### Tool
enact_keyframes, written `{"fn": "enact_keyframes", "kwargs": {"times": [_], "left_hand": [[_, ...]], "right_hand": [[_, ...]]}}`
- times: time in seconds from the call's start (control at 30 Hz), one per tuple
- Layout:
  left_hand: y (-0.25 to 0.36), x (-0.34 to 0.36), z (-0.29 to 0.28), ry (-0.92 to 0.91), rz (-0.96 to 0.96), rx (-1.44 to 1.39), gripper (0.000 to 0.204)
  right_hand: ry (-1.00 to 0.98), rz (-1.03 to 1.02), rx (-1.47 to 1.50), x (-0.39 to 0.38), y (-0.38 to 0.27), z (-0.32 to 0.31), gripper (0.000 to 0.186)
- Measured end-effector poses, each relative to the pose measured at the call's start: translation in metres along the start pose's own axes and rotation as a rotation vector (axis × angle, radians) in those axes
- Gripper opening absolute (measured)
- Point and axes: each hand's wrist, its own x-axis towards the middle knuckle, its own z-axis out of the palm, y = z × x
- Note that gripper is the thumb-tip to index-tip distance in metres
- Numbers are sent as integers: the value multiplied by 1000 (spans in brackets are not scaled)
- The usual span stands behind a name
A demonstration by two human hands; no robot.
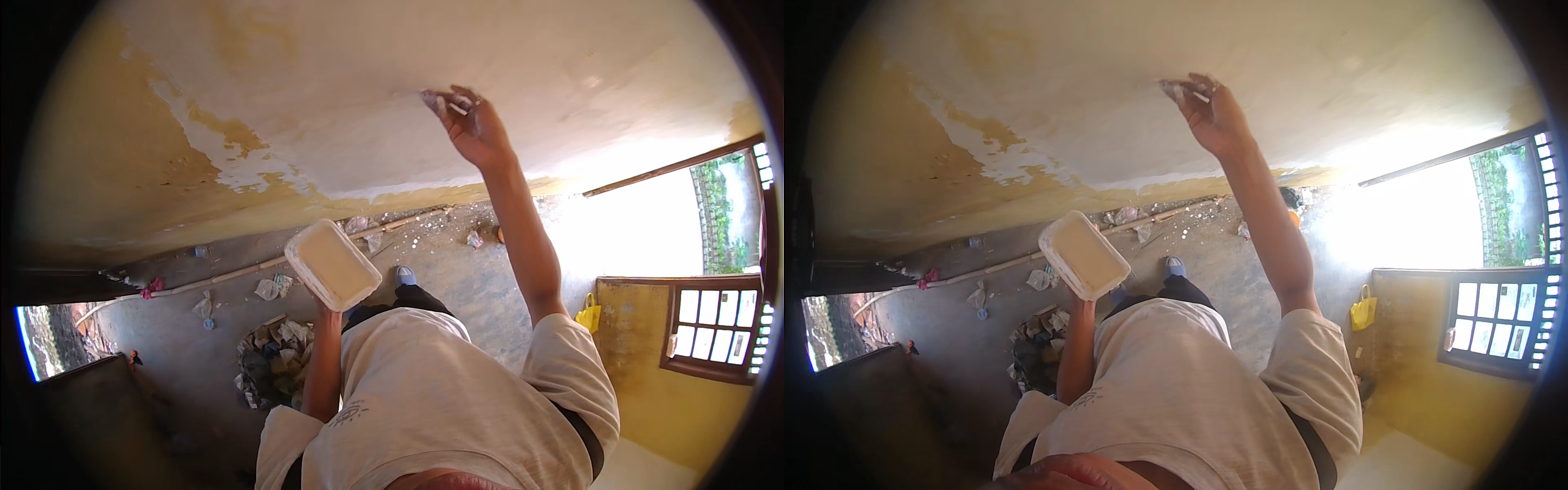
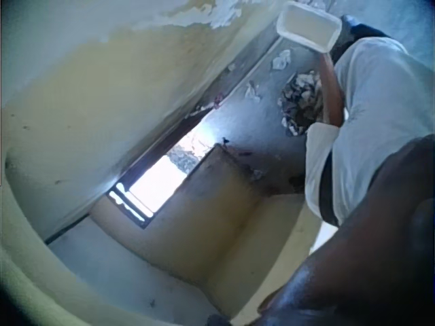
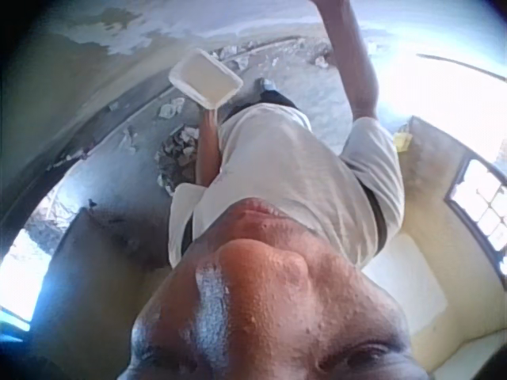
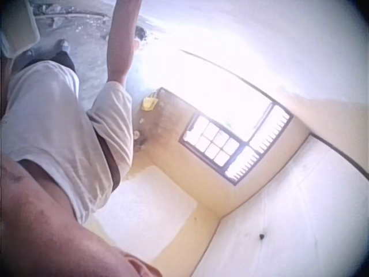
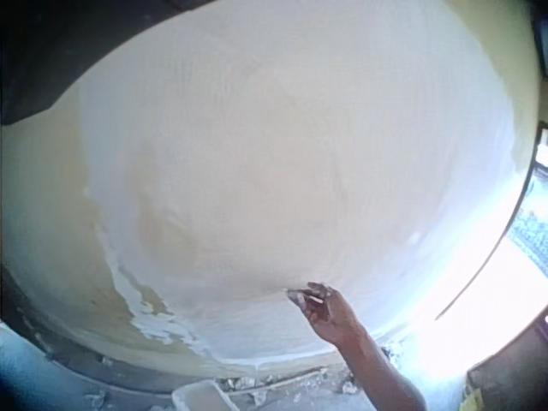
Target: The person applies plaster to a wall using a putty knife, scooping the material from a small plastic container.
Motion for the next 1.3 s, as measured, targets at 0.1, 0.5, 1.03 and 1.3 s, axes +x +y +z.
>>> {"fn": "enact_keyframes", "kwargs": {"times": [0.1, 0.5, 1.03, 1.3], "left_hand": [[0, 6, -4, -10, -5, -28, 61], [32, -82, -40, 133, 128, -30, 62], [63, -139, -55, 217, 208, 52, 63], [64, -61, -41, 43, 105, -41, 64]], "right_hand": [[-106, -34, -25, -27, -24, 22, 22], [143, 292, -235, -5, 237, -231, 33], [291, 190, -145, 99, 300, -266, 26], [94, -40, -137, 30, 114, -51, 20]]}}
